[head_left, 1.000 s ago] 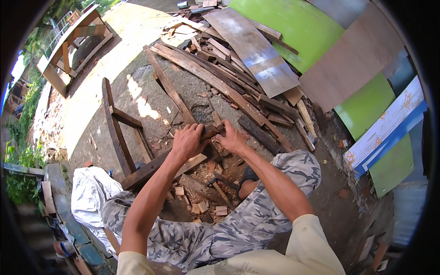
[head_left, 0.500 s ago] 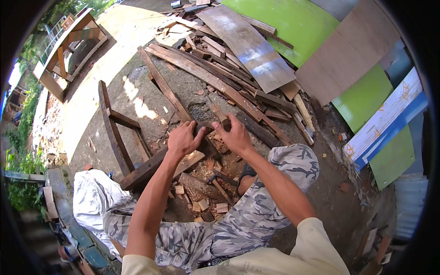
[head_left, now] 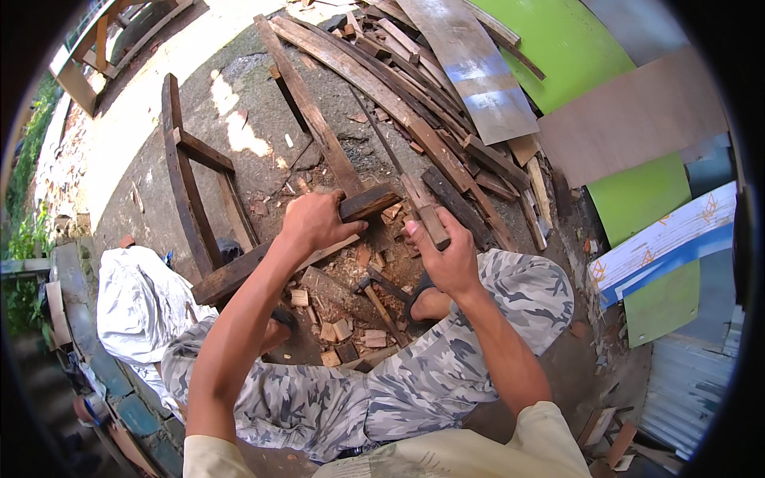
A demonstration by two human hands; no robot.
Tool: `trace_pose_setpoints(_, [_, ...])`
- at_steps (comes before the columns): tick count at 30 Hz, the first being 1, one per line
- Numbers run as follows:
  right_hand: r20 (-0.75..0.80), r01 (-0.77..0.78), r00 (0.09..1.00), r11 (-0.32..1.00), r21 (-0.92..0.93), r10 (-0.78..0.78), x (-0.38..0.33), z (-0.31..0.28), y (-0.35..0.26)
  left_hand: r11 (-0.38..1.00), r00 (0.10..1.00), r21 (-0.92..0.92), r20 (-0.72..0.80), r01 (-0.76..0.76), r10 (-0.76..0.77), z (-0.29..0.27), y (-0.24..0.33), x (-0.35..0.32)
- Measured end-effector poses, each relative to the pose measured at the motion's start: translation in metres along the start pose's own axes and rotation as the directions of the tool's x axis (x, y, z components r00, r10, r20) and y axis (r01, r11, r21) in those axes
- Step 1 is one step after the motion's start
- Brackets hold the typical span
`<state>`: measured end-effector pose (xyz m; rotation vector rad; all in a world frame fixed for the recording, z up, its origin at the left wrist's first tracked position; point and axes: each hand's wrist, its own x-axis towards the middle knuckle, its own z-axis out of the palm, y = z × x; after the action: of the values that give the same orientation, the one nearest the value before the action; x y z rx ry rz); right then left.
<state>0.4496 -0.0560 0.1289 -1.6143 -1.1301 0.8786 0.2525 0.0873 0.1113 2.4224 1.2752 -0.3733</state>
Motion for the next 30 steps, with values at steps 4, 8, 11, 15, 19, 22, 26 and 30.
trace_pose_setpoints(4, [0.034, 0.098, 0.995, 0.969, -0.228, -0.093, 0.022, 0.014, -0.006, 0.993, 1.0, -0.115, -0.028, 0.007, -0.011, 0.005, 0.004, -0.006])
trace_pose_setpoints(8, [0.139, 0.002, 0.989, 0.914, -0.405, 0.059, 0.032, 0.025, -0.014, 0.983, 0.999, -0.181, -0.017, 0.024, -0.028, 0.008, 0.001, -0.003])
trace_pose_setpoints(11, [0.108, -0.036, 0.991, 0.946, -0.324, 0.074, 0.023, 0.027, -0.015, 0.979, 0.998, -0.2, -0.044, 0.029, -0.039, 0.008, 0.002, -0.005])
trace_pose_setpoints(15, [0.098, -0.074, 0.988, 0.932, -0.354, 0.116, 0.003, 0.021, -0.006, 0.975, 0.996, -0.217, -0.062, 0.048, -0.063, 0.01, 0.006, -0.011])
trace_pose_setpoints(19, [0.064, -0.021, 0.997, 0.958, -0.287, 0.041, -0.012, 0.012, 0.001, 0.981, 0.996, -0.178, -0.029, 0.074, -0.081, 0.007, 0.008, -0.007])
trace_pose_setpoints(22, [0.027, -0.03, 0.999, 0.968, -0.251, 0.038, -0.019, 0.003, -0.006, 0.991, 0.997, -0.126, -0.064, 0.04, -0.049, 0.0, 0.009, -0.006])
trace_pose_setpoints(26, [0.002, 0.007, 1.0, 0.973, -0.231, -0.007, -0.034, -0.001, -0.015, 0.989, 0.97, -0.102, -0.23, -0.103, 0.077, 0.008, 0.002, -0.011])
trace_pose_setpoints(30, [0.007, 0.035, 0.999, 0.99, -0.137, -0.034, -0.051, -0.01, -0.028, 0.983, 0.973, -0.133, -0.209, -0.124, 0.095, -0.001, 0.018, -0.016])
